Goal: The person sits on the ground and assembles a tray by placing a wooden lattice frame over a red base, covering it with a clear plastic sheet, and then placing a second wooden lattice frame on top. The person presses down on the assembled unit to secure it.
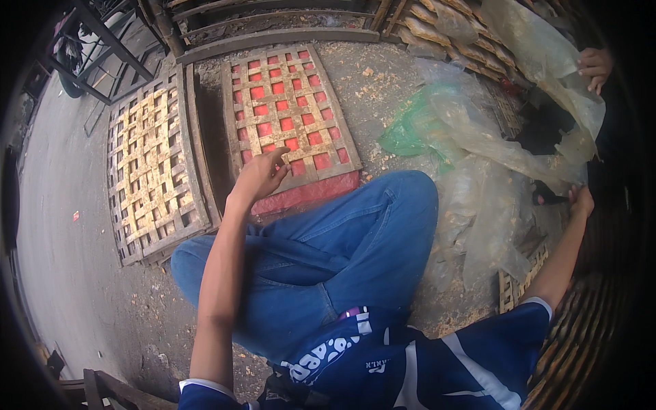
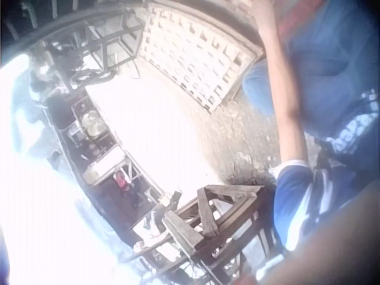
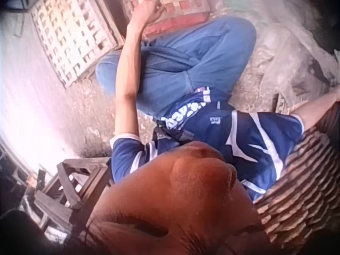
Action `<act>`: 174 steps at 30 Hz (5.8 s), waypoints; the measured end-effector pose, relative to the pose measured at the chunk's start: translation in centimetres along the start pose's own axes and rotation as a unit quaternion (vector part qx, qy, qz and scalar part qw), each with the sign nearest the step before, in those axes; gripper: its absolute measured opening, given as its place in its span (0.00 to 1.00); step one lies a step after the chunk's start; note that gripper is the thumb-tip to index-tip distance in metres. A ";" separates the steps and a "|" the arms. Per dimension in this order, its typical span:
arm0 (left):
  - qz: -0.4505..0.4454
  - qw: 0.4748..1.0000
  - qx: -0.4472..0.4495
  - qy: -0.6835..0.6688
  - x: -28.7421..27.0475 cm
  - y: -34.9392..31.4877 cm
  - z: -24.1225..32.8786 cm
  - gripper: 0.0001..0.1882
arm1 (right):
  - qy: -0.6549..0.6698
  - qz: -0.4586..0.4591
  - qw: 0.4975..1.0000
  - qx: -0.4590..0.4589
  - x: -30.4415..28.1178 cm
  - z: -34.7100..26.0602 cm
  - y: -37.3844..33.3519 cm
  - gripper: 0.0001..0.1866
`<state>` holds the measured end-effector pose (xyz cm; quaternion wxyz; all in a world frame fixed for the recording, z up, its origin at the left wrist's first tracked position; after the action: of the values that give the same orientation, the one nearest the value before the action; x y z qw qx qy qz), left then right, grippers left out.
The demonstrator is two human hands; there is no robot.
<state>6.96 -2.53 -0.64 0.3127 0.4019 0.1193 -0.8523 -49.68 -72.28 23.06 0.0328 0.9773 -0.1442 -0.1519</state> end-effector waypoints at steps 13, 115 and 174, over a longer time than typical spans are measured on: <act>-0.009 0.999 -0.007 0.041 0.7 0.1 -1.7 0.21 | -0.453 -0.001 0.843 -0.289 3.2 15.1 -11.7 0.35; 0.327 0.876 -0.341 -0.097 -1.7 0.9 -12.5 0.19 | -0.355 -0.545 0.667 -0.362 46.9 11.0 -59.5 0.18; 0.319 0.918 -0.238 0.004 -0.5 1.0 -13.2 0.16 | -0.507 -0.592 0.592 -0.205 46.2 10.4 -54.8 0.07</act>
<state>15.85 2.92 -8.79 0.6535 0.3361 0.1856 -0.6523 4.15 -33.53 -6.01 0.0567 0.5799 0.5077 -0.6346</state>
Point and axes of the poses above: each hand's wrist, its own y-axis towards the middle knuckle, its own x-axis out of the palm, z = x × y, the point moved 4 cm from there along y, towards the middle knuckle, and after that the axes turned 4 degrees about -y, right-handed, at the moved point
